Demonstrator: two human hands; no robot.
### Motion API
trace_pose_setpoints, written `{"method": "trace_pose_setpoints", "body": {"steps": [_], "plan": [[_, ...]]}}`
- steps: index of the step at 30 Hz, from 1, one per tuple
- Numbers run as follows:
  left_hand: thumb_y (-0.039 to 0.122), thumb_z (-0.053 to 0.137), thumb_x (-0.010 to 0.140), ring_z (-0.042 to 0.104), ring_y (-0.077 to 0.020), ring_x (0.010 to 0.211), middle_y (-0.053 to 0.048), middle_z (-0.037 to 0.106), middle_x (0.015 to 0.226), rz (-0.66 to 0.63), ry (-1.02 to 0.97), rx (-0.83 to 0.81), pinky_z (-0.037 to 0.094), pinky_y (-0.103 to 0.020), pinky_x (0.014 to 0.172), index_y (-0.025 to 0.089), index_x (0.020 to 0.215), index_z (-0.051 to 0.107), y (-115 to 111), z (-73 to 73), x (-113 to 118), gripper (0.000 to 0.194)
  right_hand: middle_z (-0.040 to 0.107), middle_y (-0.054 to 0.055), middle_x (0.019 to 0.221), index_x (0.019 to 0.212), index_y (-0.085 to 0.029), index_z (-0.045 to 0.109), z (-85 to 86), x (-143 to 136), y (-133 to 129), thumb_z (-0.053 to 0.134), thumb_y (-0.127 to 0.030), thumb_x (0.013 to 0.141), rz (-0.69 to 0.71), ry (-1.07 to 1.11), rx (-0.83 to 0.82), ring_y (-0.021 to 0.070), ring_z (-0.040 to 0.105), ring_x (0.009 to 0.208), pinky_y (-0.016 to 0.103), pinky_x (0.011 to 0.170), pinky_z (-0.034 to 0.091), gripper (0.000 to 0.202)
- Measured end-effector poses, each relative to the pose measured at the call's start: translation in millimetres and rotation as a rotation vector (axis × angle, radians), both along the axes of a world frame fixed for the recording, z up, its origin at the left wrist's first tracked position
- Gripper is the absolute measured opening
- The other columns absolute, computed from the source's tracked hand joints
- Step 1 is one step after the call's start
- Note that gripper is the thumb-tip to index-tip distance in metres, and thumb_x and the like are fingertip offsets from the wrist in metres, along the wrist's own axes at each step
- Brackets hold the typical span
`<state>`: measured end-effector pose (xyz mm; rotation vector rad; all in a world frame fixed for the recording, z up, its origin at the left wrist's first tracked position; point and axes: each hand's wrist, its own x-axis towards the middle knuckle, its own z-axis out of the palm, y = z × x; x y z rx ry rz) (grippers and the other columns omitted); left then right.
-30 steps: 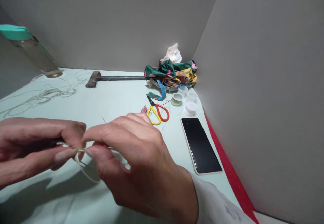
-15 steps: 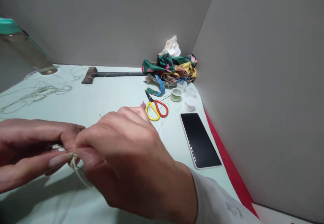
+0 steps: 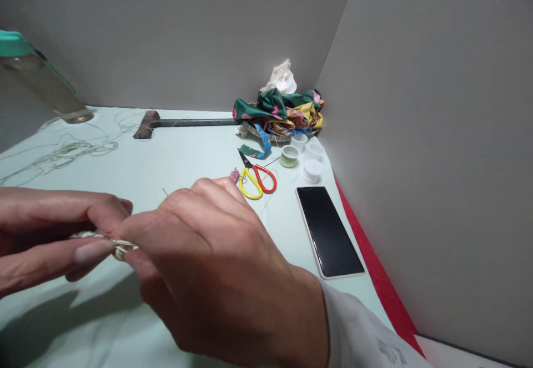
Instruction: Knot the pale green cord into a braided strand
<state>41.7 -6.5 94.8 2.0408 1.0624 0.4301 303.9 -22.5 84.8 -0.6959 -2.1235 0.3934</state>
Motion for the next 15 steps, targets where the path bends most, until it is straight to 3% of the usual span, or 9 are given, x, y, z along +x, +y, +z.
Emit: {"method": "trace_pose_setpoints", "body": {"steps": [3, 8, 15], "plan": [[0.047, 0.061, 0.104, 0.064, -0.0042, 0.058, 0.017, 0.071, 0.069, 0.101, -0.067, 0.077, 0.047, -0.013, 0.052, 0.023, 0.087, 0.078, -0.2, 1.1, 3.2, 0.034, 0.077, 0.002, 0.090, 0.099, -0.018, 0.072, 1.1, 1.0, 1.2, 0.059, -0.009, 0.100, -0.010, -0.014, -0.004, 0.0159, 0.066, 0.083, 0.035, 0.090, 0.052, 0.015], [0.042, 0.063, 0.102, 0.059, -0.0016, 0.050, 0.017, 0.068, 0.062, 0.068, -0.072, 0.142, 0.043, -0.007, 0.047, 0.027, 0.079, 0.078, -1.5, 1.4, 7.6, 0.031, 0.075, 0.000, 0.089, 0.090, -0.020, 0.072, 5.0, 1.5, 0.7, 0.058, -0.007, 0.098, -0.039, -0.033, -0.012, 0.0153, 0.066, 0.083, 0.034, 0.089, 0.053, 0.020], [0.041, 0.067, 0.100, 0.059, -0.0062, 0.053, 0.012, 0.068, 0.062, 0.092, -0.056, 0.105, 0.043, -0.009, 0.048, 0.030, 0.081, 0.081, -0.8, 4.8, 6.9, 0.027, 0.075, 0.001, 0.088, 0.093, -0.019, 0.074, 4.6, -1.3, -0.5, 0.062, -0.013, 0.099, -0.053, -0.011, -0.005, 0.0168, 0.065, 0.082, 0.036, 0.088, 0.053, 0.014]]}}
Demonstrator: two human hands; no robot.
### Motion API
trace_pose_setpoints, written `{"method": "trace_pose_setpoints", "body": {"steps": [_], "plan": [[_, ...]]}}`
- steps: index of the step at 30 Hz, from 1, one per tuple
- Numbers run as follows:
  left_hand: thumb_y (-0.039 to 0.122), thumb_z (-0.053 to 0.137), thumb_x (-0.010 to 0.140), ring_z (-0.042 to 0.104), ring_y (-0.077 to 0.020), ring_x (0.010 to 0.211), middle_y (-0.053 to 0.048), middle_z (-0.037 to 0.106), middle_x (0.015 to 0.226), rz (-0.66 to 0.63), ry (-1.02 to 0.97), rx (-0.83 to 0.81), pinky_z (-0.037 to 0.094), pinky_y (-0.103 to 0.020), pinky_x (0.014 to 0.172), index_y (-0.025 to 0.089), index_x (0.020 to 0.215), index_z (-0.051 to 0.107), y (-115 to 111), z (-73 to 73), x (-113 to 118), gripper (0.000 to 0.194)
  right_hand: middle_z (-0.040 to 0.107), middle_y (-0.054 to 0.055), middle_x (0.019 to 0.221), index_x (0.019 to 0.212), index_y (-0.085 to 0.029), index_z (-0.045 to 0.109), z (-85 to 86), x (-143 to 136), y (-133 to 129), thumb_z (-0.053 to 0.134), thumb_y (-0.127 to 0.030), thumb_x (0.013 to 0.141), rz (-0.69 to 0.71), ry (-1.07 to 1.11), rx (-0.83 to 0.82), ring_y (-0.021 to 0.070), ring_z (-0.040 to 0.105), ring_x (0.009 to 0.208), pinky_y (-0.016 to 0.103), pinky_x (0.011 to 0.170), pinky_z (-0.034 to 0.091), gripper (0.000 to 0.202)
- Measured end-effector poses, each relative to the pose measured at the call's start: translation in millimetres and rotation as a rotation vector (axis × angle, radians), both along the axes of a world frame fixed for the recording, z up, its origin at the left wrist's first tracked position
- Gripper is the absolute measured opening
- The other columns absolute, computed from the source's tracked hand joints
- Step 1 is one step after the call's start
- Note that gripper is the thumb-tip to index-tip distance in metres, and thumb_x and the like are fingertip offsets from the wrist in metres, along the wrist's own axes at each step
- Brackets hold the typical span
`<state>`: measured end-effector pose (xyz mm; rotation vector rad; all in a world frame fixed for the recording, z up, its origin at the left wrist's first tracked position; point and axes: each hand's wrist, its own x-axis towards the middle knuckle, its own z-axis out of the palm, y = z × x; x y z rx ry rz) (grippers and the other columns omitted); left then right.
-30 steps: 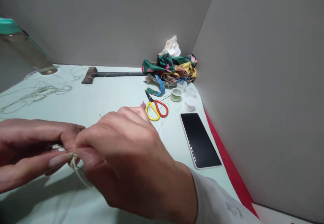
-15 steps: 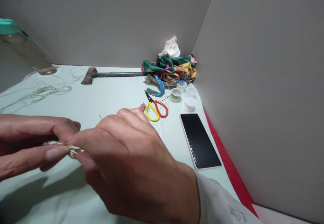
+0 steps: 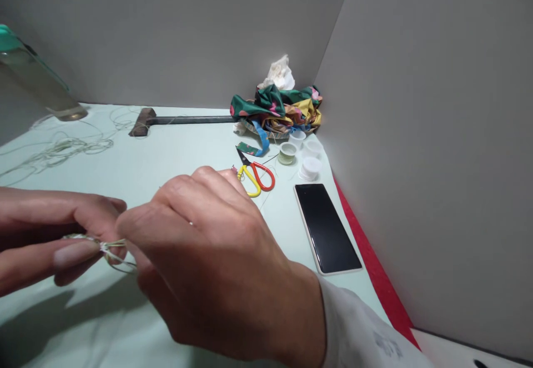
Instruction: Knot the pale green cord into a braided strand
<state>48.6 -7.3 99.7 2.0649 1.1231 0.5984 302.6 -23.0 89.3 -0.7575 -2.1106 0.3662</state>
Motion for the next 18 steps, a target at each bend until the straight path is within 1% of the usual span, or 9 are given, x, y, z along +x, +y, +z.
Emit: {"method": "trace_pose_setpoints", "body": {"steps": [4, 8, 10, 14, 16, 18], "plan": [[0.040, 0.065, 0.100, 0.063, -0.0114, 0.059, 0.006, 0.075, 0.071, -0.029, 0.064, -0.084, 0.047, -0.014, 0.053, 0.031, 0.084, 0.083, 1.5, -0.3, -9.0, 0.026, 0.075, 0.003, 0.087, 0.093, -0.018, 0.075, -0.8, -1.0, 0.8, 0.063, -0.017, 0.103, 0.004, 0.036, -0.009, 0.0179, 0.066, 0.082, 0.037, 0.090, 0.052, 0.016], [0.033, 0.067, 0.099, 0.066, -0.0108, 0.064, 0.006, 0.081, 0.087, 0.000, 0.084, -0.047, 0.051, -0.014, 0.062, 0.032, 0.089, 0.084, -0.7, -2.5, -14.5, 0.020, 0.076, 0.002, 0.089, 0.093, -0.016, 0.076, -0.4, 0.0, 3.0, 0.060, -0.014, 0.104, 0.005, 0.025, 0.007, 0.0160, 0.065, 0.083, 0.034, 0.089, 0.052, 0.019], [0.032, 0.068, 0.097, 0.063, -0.0092, 0.062, 0.007, 0.080, 0.085, -0.005, 0.076, -0.027, 0.050, -0.013, 0.060, 0.032, 0.087, 0.084, -1.6, -3.2, -14.4, 0.018, 0.076, 0.002, 0.089, 0.094, -0.016, 0.076, -1.2, -0.2, 4.8, 0.061, -0.013, 0.104, 0.003, 0.023, 0.014, 0.0156, 0.065, 0.084, 0.034, 0.090, 0.051, 0.019], [0.035, 0.069, 0.095, 0.054, -0.0050, 0.050, 0.012, 0.070, 0.067, -0.020, 0.019, 0.013, 0.043, -0.010, 0.049, 0.033, 0.085, 0.083, -0.7, -5.0, -8.3, 0.018, 0.077, 0.003, 0.090, 0.096, -0.015, 0.075, -6.5, -2.6, 8.8, 0.060, -0.013, 0.106, -0.007, 0.028, 0.051, 0.0159, 0.066, 0.083, 0.035, 0.089, 0.051, 0.018], [0.037, 0.069, 0.096, 0.052, -0.0026, 0.047, 0.015, 0.069, 0.065, -0.025, -0.024, 0.027, 0.041, -0.009, 0.047, 0.032, 0.084, 0.083, 0.4, -5.5, -2.7, 0.019, 0.078, 0.003, 0.090, 0.096, -0.017, 0.073, -8.6, -4.3, 10.1, 0.058, -0.012, 0.107, -0.007, 0.030, 0.066, 0.0161, 0.067, 0.085, 0.036, 0.090, 0.052, 0.019], [0.037, 0.066, 0.098, 0.053, -0.0019, 0.048, 0.016, 0.070, 0.066, -0.033, -0.049, 0.001, 0.041, -0.008, 0.047, 0.031, 0.083, 0.082, 1.2, -4.7, 2.7, 0.023, 0.078, 0.002, 0.091, 0.096, -0.018, 0.072, -8.1, -5.9, 9.8, 0.058, -0.011, 0.107, -0.010, 0.047, 0.074, 0.0161, 0.067, 0.085, 0.036, 0.091, 0.053, 0.019]]}}
